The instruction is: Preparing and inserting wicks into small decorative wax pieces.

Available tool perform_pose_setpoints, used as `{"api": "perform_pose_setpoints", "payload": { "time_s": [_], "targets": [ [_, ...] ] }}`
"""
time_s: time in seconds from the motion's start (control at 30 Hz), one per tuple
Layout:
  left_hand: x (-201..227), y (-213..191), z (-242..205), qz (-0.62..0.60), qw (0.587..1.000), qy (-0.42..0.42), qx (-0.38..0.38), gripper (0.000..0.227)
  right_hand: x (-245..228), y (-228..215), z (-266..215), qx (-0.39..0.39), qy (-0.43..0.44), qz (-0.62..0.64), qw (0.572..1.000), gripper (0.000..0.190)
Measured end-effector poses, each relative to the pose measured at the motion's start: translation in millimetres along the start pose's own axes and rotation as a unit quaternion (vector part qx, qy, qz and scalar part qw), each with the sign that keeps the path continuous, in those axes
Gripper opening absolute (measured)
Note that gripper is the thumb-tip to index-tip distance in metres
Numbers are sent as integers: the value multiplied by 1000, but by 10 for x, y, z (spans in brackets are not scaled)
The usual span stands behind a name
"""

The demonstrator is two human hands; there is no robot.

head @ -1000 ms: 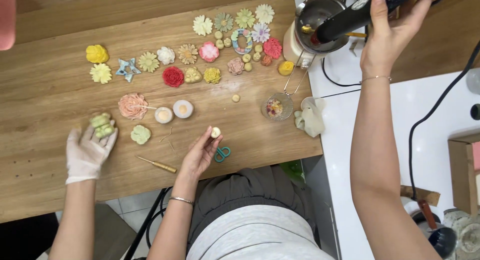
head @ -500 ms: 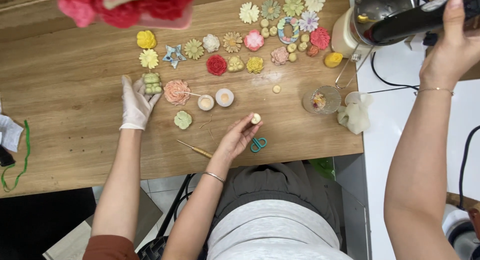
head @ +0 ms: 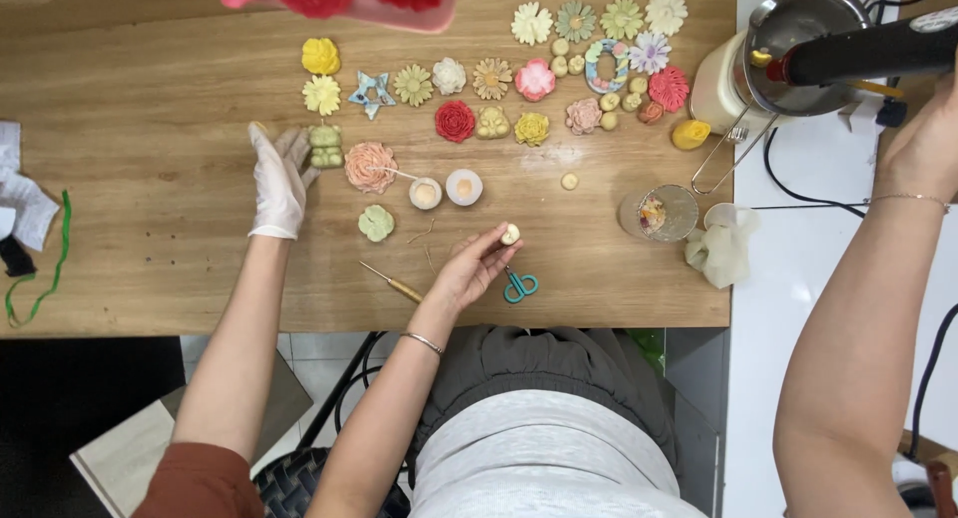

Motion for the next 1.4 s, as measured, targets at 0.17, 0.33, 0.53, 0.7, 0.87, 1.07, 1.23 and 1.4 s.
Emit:
{"api": "perform_pose_setpoints", "payload": {
  "time_s": [0.17, 0.33, 0.53, 0.7, 0.87, 1.07, 1.23, 1.4],
  "targets": [
    [-241, 209, 24, -36, 999, 14, 17, 28, -647, 182, 61, -5, -2, 41, 999, 31],
    [-383, 331, 60, -23, 999, 24, 15, 29, -325, -148, 104, 46, -11, 132, 990, 25],
    [-449, 498, 144, -2, 999, 32, 25, 30, -497, -369, 127, 80, -92, 156, 980, 57],
    [-450, 534, 80, 29, 998, 39, 40, 28, -396, -397, 153, 75, -74, 169, 980, 56],
    [-408, 554, 28, 28, 996, 41, 68, 27, -572, -309, 172, 73, -86, 148, 983, 50],
    [-408, 501, 71, 26, 996, 40, 71, 29, -468, -316, 205, 47, -78, 164, 982, 49],
    [-387, 558, 100, 33, 996, 39, 78, 30, -496, -316, 180, 58, -74, 173, 980, 46],
    [-379, 582, 149, 33, 996, 29, 82, 30, -521, -357, 160, 88, -61, 195, 975, 47]
  ]
}}
Point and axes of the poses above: each hand's wrist, its own z-axis towards the middle knuckle, its own y-axis out of the palm, x = y × z, the point moved 9 cm from there along z, towards the middle knuckle, and after that the axes turned 4 degrees about -x, right-handed, at the moved point
